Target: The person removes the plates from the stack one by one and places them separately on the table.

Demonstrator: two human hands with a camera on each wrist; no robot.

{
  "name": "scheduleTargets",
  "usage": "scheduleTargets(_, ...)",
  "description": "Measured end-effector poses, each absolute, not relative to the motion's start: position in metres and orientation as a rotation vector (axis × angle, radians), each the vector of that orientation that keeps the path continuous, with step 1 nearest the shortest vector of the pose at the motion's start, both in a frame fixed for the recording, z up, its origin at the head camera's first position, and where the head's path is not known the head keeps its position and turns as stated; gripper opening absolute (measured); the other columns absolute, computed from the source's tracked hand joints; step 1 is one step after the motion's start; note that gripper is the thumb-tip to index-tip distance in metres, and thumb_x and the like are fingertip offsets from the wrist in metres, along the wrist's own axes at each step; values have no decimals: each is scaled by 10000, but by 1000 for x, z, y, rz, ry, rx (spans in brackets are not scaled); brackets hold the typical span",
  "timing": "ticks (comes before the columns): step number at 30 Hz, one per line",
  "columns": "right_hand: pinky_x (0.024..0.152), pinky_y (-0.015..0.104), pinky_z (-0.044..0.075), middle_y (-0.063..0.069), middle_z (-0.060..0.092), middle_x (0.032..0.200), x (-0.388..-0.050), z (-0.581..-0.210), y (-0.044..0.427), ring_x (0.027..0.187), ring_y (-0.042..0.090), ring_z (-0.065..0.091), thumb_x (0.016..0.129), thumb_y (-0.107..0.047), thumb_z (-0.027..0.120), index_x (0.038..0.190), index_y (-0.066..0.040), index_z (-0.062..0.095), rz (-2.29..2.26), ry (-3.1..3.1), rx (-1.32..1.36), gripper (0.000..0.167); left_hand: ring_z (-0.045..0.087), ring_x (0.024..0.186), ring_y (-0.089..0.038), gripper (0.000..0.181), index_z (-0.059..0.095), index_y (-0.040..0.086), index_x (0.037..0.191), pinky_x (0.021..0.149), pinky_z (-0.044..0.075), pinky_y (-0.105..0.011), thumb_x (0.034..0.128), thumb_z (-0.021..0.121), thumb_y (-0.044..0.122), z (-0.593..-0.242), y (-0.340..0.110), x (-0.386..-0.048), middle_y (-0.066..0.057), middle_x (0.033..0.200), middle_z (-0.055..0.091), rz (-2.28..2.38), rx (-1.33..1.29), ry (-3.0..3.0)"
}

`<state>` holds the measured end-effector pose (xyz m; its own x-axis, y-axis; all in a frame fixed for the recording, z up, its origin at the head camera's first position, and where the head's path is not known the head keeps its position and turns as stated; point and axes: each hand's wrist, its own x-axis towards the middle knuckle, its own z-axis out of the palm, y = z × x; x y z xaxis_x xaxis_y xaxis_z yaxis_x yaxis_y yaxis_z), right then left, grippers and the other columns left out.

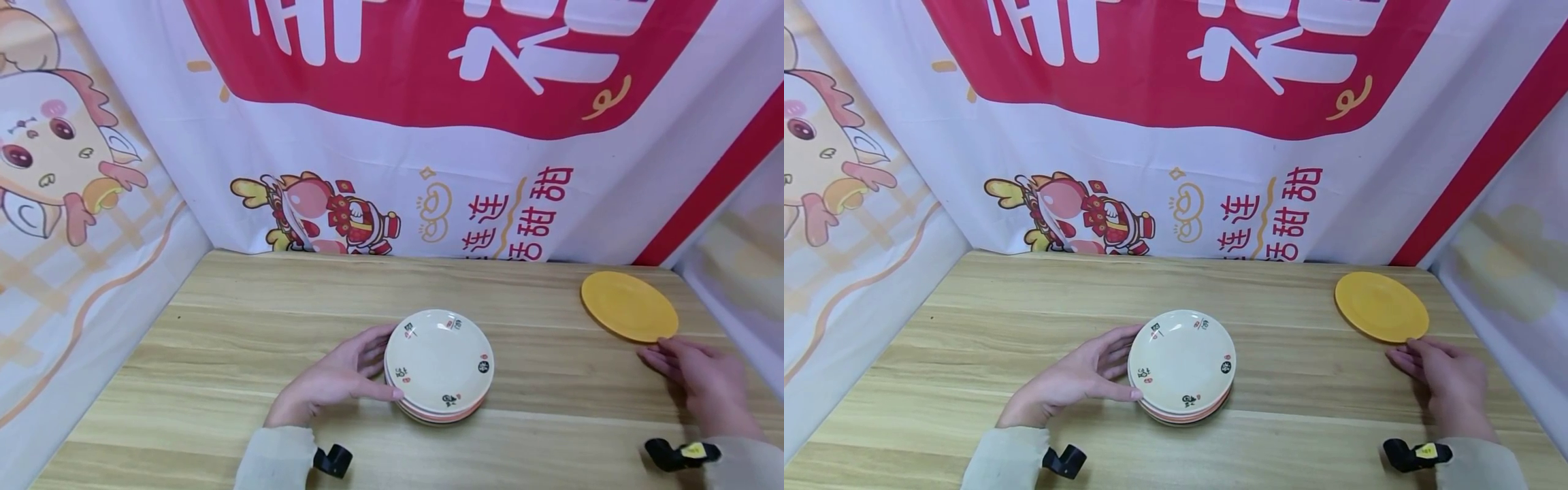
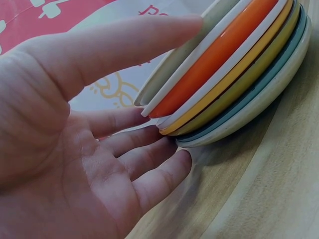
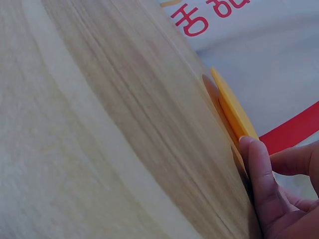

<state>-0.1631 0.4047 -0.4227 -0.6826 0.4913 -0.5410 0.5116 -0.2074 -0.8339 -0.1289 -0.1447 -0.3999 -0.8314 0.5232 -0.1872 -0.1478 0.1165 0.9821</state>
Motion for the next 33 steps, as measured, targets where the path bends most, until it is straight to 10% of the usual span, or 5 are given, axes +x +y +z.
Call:
scheduleTargets(7,703,278,689,-106,754,693,-161,-425,408,672,100,791,1107,-220,575,891,-279,672,-2122,1912,1243,244,298,1647,-358,998,380,131,1662,1349,303,-491,822,910,41,-401,-145,-129,-106,1755,354,1769,354,1898)
scheduleTargets(13,651,258,674,-154,717,680,-160,-424,406,668,75,767,1102,-350,587,1124,-298,611,-2002,1994,1309,61,288,1650,-362,1006,367,123,1667,1351,296,-489,823,906,39,-402,-146,-128,-117,1760,341,1767,359,1889)
scheduleTargets(33,705,246,671,-169,735,864,-153,-387,305,789,64,729,1054,-469,667,1320,-104,577,-1788,2472,483,460,283,1653,-357,997,376,132,1662,1344,314,-474,825,911,47,-403,-146,-130,-112,1755,352,1777,346,1879)
